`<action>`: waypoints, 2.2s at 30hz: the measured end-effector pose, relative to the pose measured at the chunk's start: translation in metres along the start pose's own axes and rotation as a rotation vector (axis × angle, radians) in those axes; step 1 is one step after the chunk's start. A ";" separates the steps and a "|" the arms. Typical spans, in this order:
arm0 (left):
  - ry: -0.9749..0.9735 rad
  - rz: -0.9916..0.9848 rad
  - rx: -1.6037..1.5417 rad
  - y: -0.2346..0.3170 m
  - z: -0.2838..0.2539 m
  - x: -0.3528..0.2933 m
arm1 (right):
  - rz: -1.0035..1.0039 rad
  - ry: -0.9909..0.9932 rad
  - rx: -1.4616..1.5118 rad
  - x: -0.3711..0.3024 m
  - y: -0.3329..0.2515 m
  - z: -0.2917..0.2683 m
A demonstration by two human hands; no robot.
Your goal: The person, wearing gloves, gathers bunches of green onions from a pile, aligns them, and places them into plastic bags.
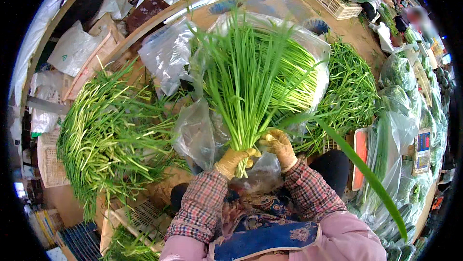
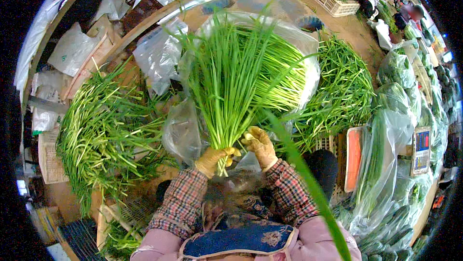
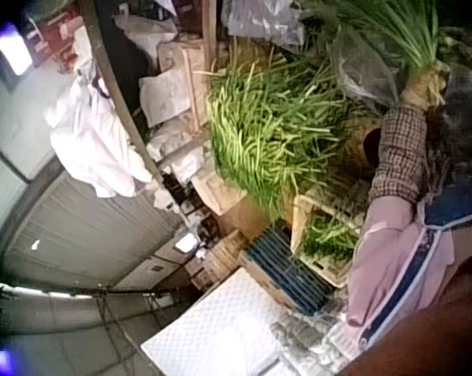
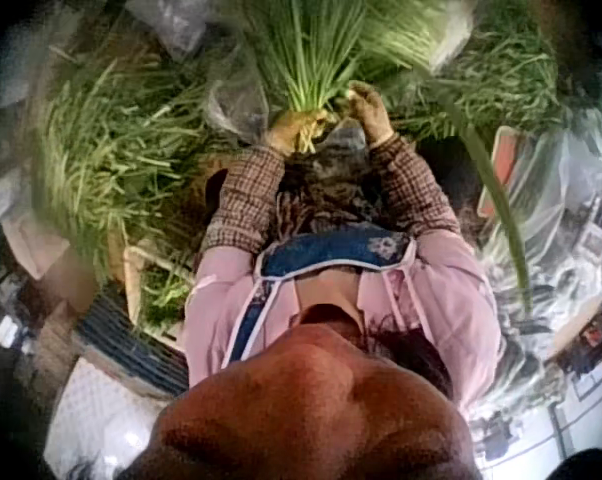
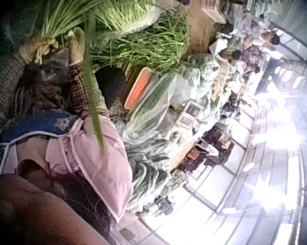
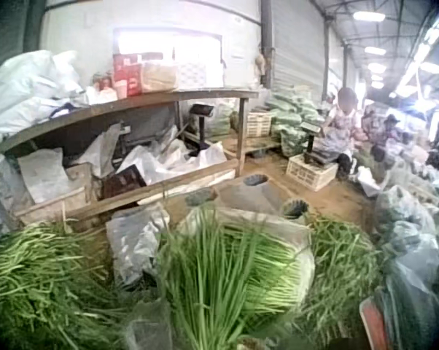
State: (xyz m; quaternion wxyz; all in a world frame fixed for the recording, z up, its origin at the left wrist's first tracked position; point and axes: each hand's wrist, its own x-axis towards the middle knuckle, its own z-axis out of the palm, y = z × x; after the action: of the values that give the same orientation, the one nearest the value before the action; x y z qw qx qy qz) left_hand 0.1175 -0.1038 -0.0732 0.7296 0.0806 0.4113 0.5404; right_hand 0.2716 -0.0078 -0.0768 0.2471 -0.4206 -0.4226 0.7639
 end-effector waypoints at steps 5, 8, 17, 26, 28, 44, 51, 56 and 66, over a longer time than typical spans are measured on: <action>-0.011 0.015 -0.002 -0.020 0.017 -0.005 | -0.004 -0.188 -0.052 -0.011 -0.009 -0.016; 0.003 0.040 -0.049 -0.029 0.032 -0.012 | 0.098 -0.148 0.091 -0.006 -0.003 -0.025; -0.074 0.097 -0.260 -0.052 0.059 -0.011 | 0.230 -0.461 -0.581 -0.047 -0.042 -0.039; -0.038 0.109 -0.241 -0.069 0.040 -0.010 | 0.074 -0.588 -0.746 -0.100 -0.083 -0.053; 0.021 0.080 -0.160 -0.075 0.053 -0.012 | 0.067 -0.477 -0.969 -0.093 -0.068 -0.047; -0.032 0.148 -0.296 -0.077 0.031 -0.015 | -0.154 0.451 -0.953 -0.088 -0.157 -0.187; 0.079 0.249 0.073 -0.075 0.049 -0.027 | -0.507 0.203 -1.251 -0.057 -0.108 -0.093; -0.019 0.228 0.042 -0.078 0.052 -0.029 | 0.242 -0.284 -0.700 -0.041 -0.027 -0.035; -0.414 0.035 -0.634 -0.083 0.049 -0.031 | 0.146 -0.186 -0.057 -0.051 0.010 -0.046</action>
State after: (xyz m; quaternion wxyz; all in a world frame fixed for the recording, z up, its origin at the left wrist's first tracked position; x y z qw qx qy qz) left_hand 0.2085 -0.1477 -0.0722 0.7766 -0.0348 0.0660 0.6256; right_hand 0.3373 -0.0301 -0.0762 0.1386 -0.3843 -0.4335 0.8032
